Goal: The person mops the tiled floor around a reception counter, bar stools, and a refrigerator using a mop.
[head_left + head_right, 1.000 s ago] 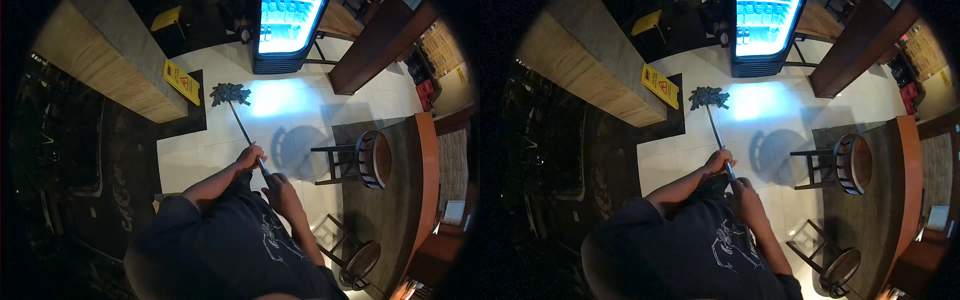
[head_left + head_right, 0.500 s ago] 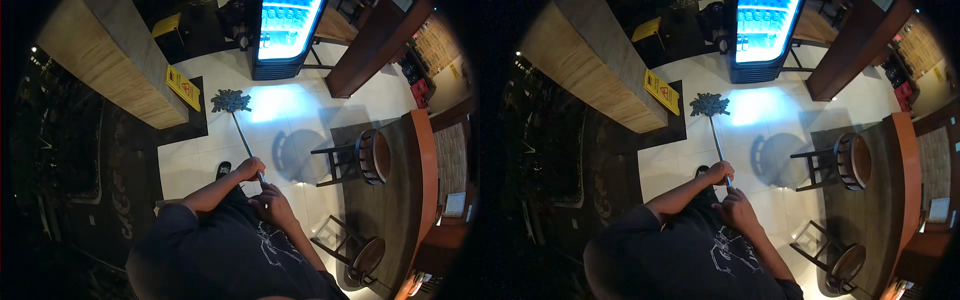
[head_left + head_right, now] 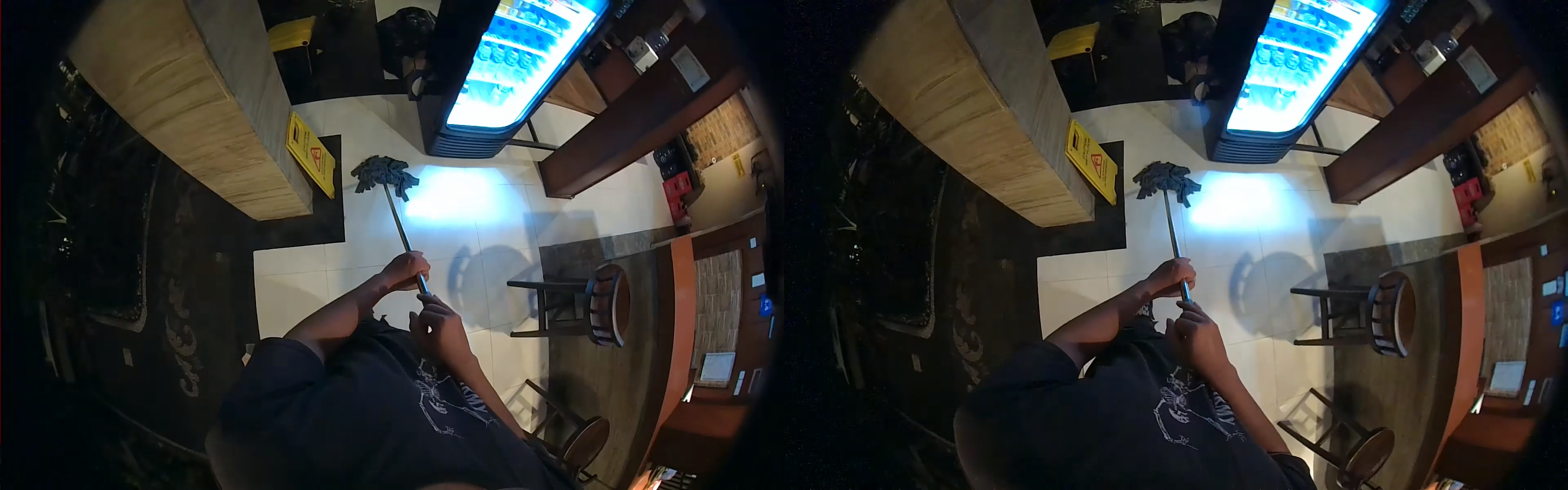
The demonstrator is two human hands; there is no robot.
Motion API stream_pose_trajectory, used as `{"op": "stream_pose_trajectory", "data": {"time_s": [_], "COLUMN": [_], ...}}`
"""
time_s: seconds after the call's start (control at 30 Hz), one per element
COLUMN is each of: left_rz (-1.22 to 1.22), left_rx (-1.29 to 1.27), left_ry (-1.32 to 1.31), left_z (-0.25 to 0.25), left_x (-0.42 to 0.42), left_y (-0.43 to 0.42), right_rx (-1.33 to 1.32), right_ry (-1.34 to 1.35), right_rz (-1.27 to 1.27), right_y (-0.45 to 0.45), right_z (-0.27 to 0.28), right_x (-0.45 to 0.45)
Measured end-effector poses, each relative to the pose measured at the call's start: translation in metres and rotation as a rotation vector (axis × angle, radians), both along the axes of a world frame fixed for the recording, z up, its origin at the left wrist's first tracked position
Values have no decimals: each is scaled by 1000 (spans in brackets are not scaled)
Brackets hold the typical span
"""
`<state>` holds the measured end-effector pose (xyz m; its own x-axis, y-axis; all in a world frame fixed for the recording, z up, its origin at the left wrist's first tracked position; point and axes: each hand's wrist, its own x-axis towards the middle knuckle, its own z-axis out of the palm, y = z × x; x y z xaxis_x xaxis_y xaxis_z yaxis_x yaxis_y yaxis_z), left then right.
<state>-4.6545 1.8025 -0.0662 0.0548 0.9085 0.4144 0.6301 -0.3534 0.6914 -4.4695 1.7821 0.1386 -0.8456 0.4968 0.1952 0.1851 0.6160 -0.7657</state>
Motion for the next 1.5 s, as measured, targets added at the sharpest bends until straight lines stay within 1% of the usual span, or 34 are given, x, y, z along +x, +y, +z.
{"op": "stream_pose_trajectory", "data": {"time_s": [0.07,0.17,0.27,0.37,0.47,0.57,0.67,0.77,0.87,0.9,1.0,1.03,1.07,1.1,1.13,1.17,1.2,1.27,1.3,1.33,1.37,1.43,1.47,1.5], "left_rz": [12,-9,-11,-11,-14,-41,-34,6,-67,-97,-86,-46,6,-2,59,122,123,162,94,46,3,-46,-50,-54], "left_rx": [6,29,68,18,-70,-72,-122,-78,-102,-109,-250,-144,-140,-248,-223,-200,-154,-119,-210,-232,-237,-178,-134,-91], "left_ry": [43,22,27,-8,108,24,37,42,209,218,257,254,329,134,249,362,321,275,-96,-263,-360,-373,-391,-407], "left_z": [8,-1,-6,-11,-10,-21,-27,-28,-28,-30,-43,-49,-57,-94,-87,-79,-77,-55,-70,-68,-54,-27,-18,-10], "left_x": [-28,-65,-96,-114,-127,-139,-146,-159,-181,-193,-214,-218,-221,-234,-234,-234,-234,-227,-221,-215,-202,-177,-167,-157], "left_y": [4,13,18,27,39,55,77,108,160,179,244,261,273,290,292,293,296,296,300,296,288,273,267,261], "right_rx": [-7,41,28,24,8,88,44,14,-43,-39,-77,-79,-58,-44,-25,24,86,142,124,102,80,-13,-57,-76], "right_ry": [16,20,5,-13,-5,-16,13,27,121,178,223,257,234,205,178,225,212,120,119,122,125,81,52,68], "right_rz": [-3,20,4,8,4,49,43,42,8,39,-11,-72,-49,-35,-22,33,98,139,155,169,176,238,265,274], "right_y": [4,9,11,18,31,49,71,107,157,178,241,256,270,280,290,298,305,312,312,310,307,300,299,298], "right_z": [2,-2,-9,-13,-19,-28,-26,-17,-28,-29,-42,-51,-60,-69,-79,-89,-84,-68,-54,-34,-14,29,41,41], "right_x": [-31,-70,-102,-120,-131,-141,-149,-163,-174,-181,-197,-201,-207,-212,-215,-219,-220,-218,-211,-202,-193,-175,-172,-167]}}
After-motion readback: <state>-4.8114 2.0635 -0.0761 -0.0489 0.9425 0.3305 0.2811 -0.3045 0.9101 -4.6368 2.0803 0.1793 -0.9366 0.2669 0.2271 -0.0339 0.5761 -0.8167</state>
